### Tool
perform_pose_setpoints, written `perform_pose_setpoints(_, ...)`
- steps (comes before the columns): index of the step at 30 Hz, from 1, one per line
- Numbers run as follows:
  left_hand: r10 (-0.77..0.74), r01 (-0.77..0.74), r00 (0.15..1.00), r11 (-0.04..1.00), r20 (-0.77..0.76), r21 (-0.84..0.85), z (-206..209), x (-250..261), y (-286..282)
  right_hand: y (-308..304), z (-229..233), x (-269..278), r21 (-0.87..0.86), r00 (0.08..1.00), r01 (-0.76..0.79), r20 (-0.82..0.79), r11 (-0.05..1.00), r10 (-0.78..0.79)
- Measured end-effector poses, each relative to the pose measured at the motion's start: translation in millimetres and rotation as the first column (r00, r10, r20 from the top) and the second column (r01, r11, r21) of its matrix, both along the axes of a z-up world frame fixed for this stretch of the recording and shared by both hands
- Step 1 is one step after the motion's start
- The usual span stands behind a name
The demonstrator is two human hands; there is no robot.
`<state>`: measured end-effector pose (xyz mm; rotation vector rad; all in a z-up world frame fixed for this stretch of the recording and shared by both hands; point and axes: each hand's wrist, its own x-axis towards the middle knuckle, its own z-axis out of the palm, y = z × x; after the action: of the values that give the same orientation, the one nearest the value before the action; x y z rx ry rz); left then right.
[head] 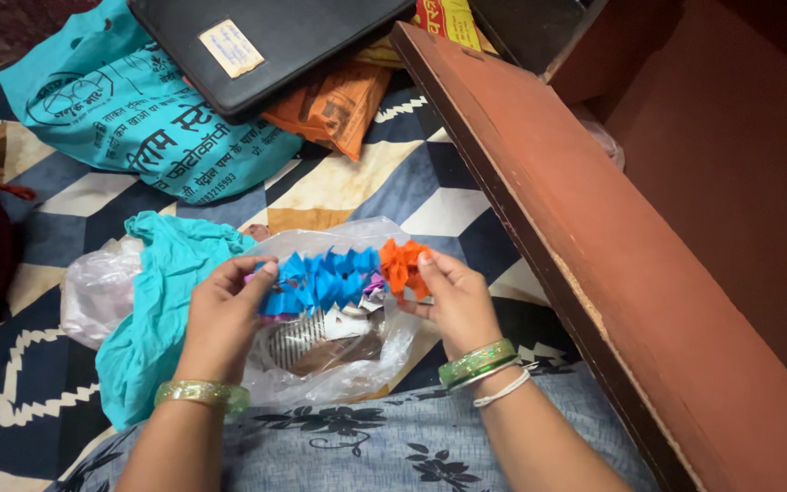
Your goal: The person sits on a patterned floor mat and unpacks items from a clear plastic bag and an orange cloth bag. They place a blue cloth, a pink notebook, a black wallet, a phone, and a small box into the orange bag, then tie the plastic bag and set it aside.
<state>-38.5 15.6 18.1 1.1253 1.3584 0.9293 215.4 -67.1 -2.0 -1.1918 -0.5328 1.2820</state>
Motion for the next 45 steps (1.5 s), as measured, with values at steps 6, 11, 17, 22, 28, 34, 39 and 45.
perform_pose_setpoints(6, 0.033, -0.023, 0.998, 0.985, -0.055, 0.172, -12.1, -10.9, 8.7, 0.2, -2.6, 2.3, 0.027, 0.999, -0.029, -0.026, 0.999, 0.03)
perform_pose_setpoints(11, -0.094, 0.139, 0.976, 0.964, -0.194, 0.229, -25.8, 29.0, -8.6, -1.6, -15.3, -23.2, 0.05, 0.989, -0.145, -0.004, 0.988, 0.145)
perform_pose_setpoints(17, -0.345, 0.333, 0.938, 0.922, 0.028, 0.198, -28.7, 77.7, -38.3, -6.1, -24.6, -27.4, 0.18, 0.768, -0.291, 0.63, 0.94, 0.117)
perform_pose_setpoints(22, -0.19, 0.3, 0.927, 0.894, -0.324, 0.334, -35.5, 56.7, -17.8, -8.6, -15.7, -11.9, 0.108, 0.574, -0.086, 0.818, 0.99, -0.039)
perform_pose_setpoints(28, -0.105, 0.369, 0.767, 0.879, -0.633, 0.301, -52.6, 57.4, 2.8, -7.9, -14.7, -10.7, 0.007, 0.144, -0.017, 0.99, 1.0, -0.004)
perform_pose_setpoints(34, -0.132, 0.716, 0.503, 0.618, -0.854, 0.326, -62.3, 88.3, -17.7, -12.2, 1.8, -10.5, 0.105, 0.368, -0.027, 0.926, 0.994, -0.088)
perform_pose_setpoints(39, -0.201, 0.63, 0.509, 0.75, -0.837, 0.203, -35.8, 70.5, -9.5, -16.6, 24.7, -4.4, 0.307, 0.373, -0.037, 0.887, 0.951, -0.271)
perform_pose_setpoints(45, -0.115, 0.441, 0.485, 0.888, -0.867, 0.129, 18.0, 20.7, -1.1, -17.4, 28.8, -7.2, 0.277, 0.427, -0.02, 0.871, 0.961, -0.243)
